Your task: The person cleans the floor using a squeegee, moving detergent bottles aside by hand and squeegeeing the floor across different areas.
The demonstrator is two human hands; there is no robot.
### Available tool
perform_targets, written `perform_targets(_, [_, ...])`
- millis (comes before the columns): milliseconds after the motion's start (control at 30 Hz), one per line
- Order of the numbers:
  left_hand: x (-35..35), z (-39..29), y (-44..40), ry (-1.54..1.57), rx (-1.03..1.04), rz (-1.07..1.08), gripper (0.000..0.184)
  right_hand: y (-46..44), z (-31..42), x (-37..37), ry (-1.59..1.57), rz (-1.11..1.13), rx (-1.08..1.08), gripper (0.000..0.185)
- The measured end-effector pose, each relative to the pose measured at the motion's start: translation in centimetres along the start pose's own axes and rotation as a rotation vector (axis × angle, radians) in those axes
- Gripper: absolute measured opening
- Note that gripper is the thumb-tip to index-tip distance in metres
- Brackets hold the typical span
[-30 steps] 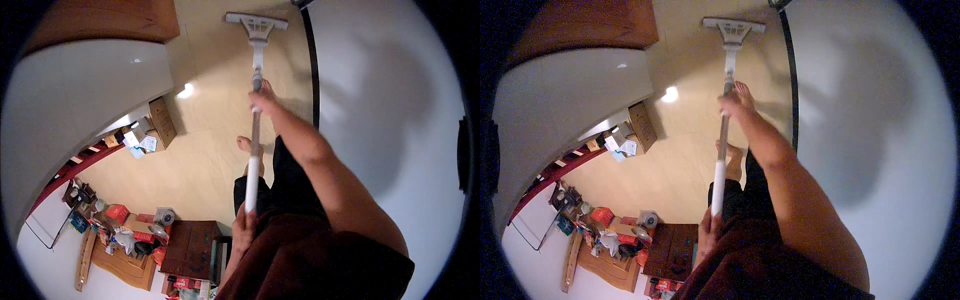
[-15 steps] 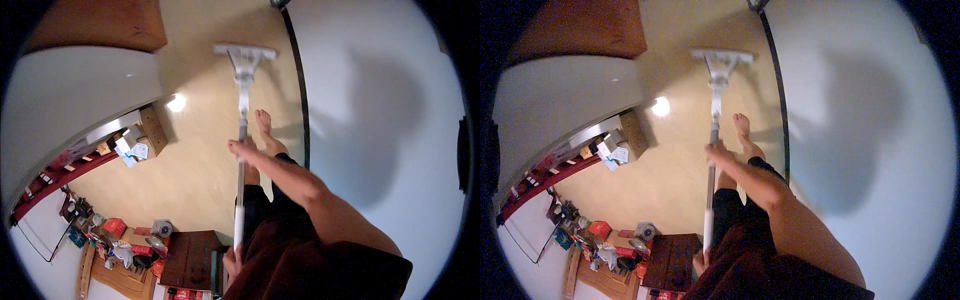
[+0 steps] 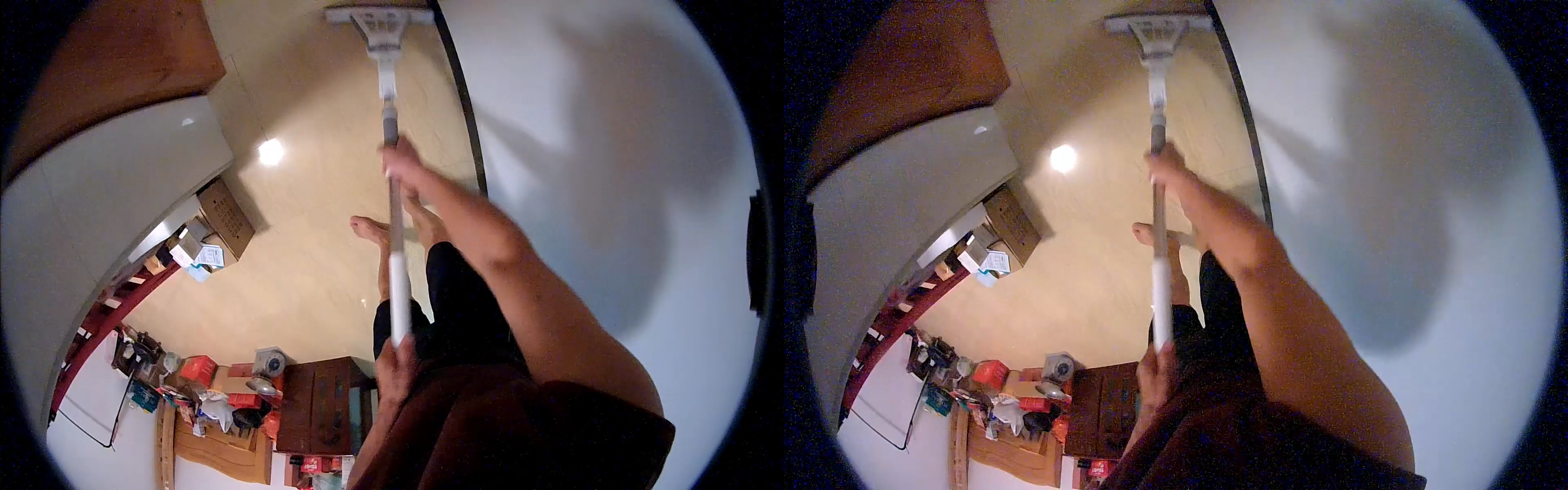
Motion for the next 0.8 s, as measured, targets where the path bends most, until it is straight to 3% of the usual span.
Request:
perform_targets(33, [-2.8,2.0,2.3,-0.013,-0.065,-0.042,0.039,4.7,0.4,-0.3,0.107,0.012,-0.087,0.022])
perform_targets(67, [-4.6,1.9,4.9,-0.021,0.016,-0.051,0.041,9.7,1.1,-0.7,0.216,0.015,-0.176,0.026])
perform_targets(100, [-6.8,4.3,7.4,-0.306,0.036,-0.104,0.043,15.0,2.0,-1.1,0.320,0.008,-0.265,0.031])
perform_targets(133, [-9.3,10.4,9.9,-0.358,0.057,-0.172,0.043,18.5,-3.3,0.8,0.004,0.059,-0.092,0.034])
perform_targets(167, [-9.8,10.5,12.7,-0.508,-0.026,-0.148,0.044,22.2,-8.5,2.6,-0.316,0.054,0.085,0.042])
perform_targets(200, [-10.5,12.6,14.9,-0.468,-0.064,-0.201,0.044,25.5,-12.3,4.8,-0.253,0.266,0.381,0.024])
perform_targets(267, [-11.1,17.2,18.6,-0.421,-0.112,-0.265,0.044,30.2,-12.7,4.1,-0.327,0.252,0.642,0.028])
perform_targets(300, [-11.4,19.6,18.9,-0.406,-0.140,-0.295,0.044,30.1,-11.8,3.9,-0.324,0.256,0.631,0.028])
perform_targets(367, [-10.5,17.8,16.6,-0.381,-0.150,-0.318,0.044,28.7,-11.0,3.6,-0.290,0.262,0.691,0.032])
perform_targets(433, [-7.6,6.9,13.7,-0.236,0.024,-0.248,0.042,21.5,-12.6,5.4,-0.132,0.242,0.293,0.033])
perform_targets(467, [-7.9,12.8,10.6,-0.229,0.184,-0.300,0.041,17.1,-11.1,5.1,0.020,0.232,0.152,0.031])
perform_targets(500, [-6.3,8.7,8.0,-0.154,0.238,-0.305,0.042,13.0,-8.6,4.3,0.146,0.205,0.064,0.029])
perform_targets(533, [-4.7,6.4,5.1,-0.254,0.159,-0.237,0.040,8.7,-5.5,3.2,0.253,0.175,-0.001,0.028])
perform_targets(567, [-2.8,3.4,2.5,-0.173,0.215,-0.232,0.040,6.4,-1.4,1.3,0.152,0.167,0.083,0.027])
perform_targets(600, [-0.6,0.2,0.2,-0.104,0.142,-0.200,0.041,4.2,3.1,-0.7,0.049,0.149,0.165,0.026])
perform_targets(633, [1.8,-3.4,-1.4,-0.051,0.202,-0.147,0.042,-2.7,3.7,-0.9,0.099,0.014,-0.049,0.024])
perform_targets(667, [3.9,-5.6,-3.1,-0.124,0.163,-0.122,0.043,-6.3,5.6,-2.0,0.093,0.044,-0.062,0.025])
perform_targets(700, [6.1,-8.1,-3.7,-0.084,0.243,-0.088,0.045,-7.2,8.8,-3.7,0.072,0.116,-0.136,0.027])
perform_targets(733, [7.3,-10.8,-3.4,-0.149,0.266,-0.112,0.045,-7.9,10.1,-5.0,0.066,0.077,-0.079,0.028])
perform_targets(800, [7.8,-10.6,-2.0,-0.072,0.130,0.004,0.045,-5.9,10.1,-6.1,0.238,0.112,-0.060,0.029])
Point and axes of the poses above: each hand's wrist, its own y-axis away from the middle knuckle, its own x-axis out of the palm, z = x × y, the point moved 9 cm from there along -y, towards the middle knuckle, and after that the axes turned 5 degrees about y, right-handed, at the moved point
